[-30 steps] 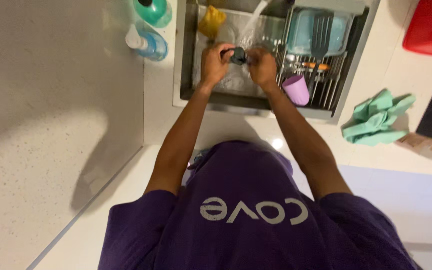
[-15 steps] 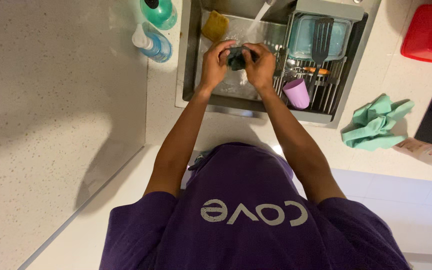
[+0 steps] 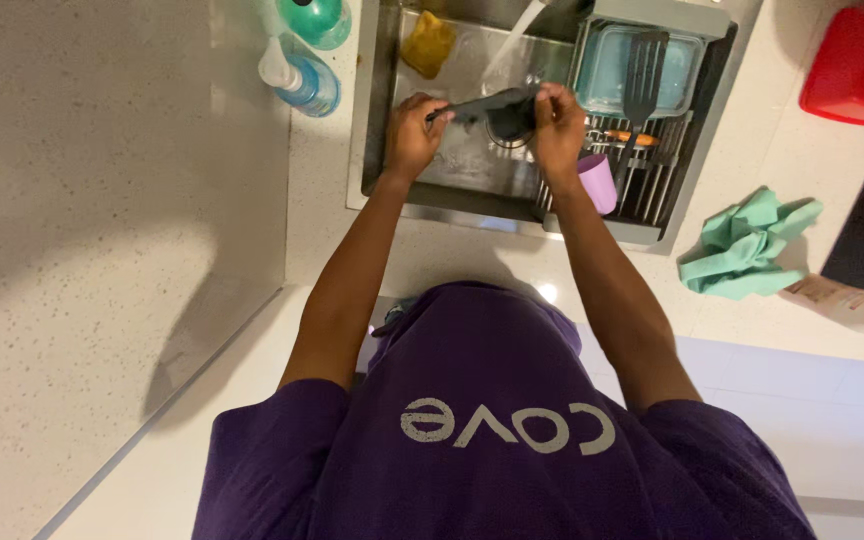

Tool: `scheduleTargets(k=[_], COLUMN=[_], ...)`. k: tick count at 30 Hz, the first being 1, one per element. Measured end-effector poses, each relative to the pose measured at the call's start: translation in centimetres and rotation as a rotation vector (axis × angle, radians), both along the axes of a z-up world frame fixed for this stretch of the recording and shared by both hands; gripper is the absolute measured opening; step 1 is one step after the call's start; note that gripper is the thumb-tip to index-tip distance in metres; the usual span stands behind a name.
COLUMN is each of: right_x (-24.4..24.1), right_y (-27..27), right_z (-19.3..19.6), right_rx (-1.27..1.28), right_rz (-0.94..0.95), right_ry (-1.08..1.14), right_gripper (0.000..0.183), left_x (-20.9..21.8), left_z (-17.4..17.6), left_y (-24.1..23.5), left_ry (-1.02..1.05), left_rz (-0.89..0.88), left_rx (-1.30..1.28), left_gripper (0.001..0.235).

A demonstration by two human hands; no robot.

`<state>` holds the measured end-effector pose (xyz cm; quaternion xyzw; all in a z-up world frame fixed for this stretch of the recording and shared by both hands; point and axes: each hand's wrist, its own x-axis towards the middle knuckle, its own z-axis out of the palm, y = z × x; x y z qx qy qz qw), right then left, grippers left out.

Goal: The person wipes the black gas stovetop and surrounding white countertop using a green cloth and a yellow sponge. They move a blue bowl and a dish rack to access the counter, then wipe the sink area and rinse the sponge under running water.

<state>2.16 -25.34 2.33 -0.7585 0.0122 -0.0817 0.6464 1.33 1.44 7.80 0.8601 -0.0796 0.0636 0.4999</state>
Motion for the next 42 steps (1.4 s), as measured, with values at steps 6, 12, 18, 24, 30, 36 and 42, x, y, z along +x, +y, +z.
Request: scheduleTargets(k=[6,12,18,24,30,36,42], right_x=[-1.1,-1.1,-1.1,-1.6,-1.1,-0.3,-0.4], right_y=[-0.5,4.9,5.0,4.5,2.6,1.6,3.6], right_z=[3.9,10.1,6.5,8.5,12.7,10.2,8.7], right_rx=[-0.700,-0.573,-0.111,0.040,0.087,0.160,0.178], right_rz=[0.162,0.371,0.422,0.389,0.250,0.170,0.140], right_ry=[-0.024,-0.041,0.181,0.289,0.229,0.278,0.350], right_gripper=[0.022,0.039,0.021,0.013,0.015,0.016,0.020], left_x=[-0.1,-1.0,-1.5,-2.1,-1.9,-0.7,0.6], left_z=[2.6,4.2,6.9,5.9,1.1,0.0,2.1], left_y=[-1.0,-3.4,-2.7,-2.2,-0.7,-0.8,-2.3], left_ry=[-0.153,-0.003,-0.203,-0.020,0.100,0.150,0.170], left_rz=[0.011,-0.135,-0.192,-0.314,-0.181,-0.030,0.130], left_rx=[-0.213,-0.181,-0.230,-0.361,-0.309,-0.357,-0.302], left_gripper=[0.015,0.024,0.041,0.043,0.015,0.017,0.019])
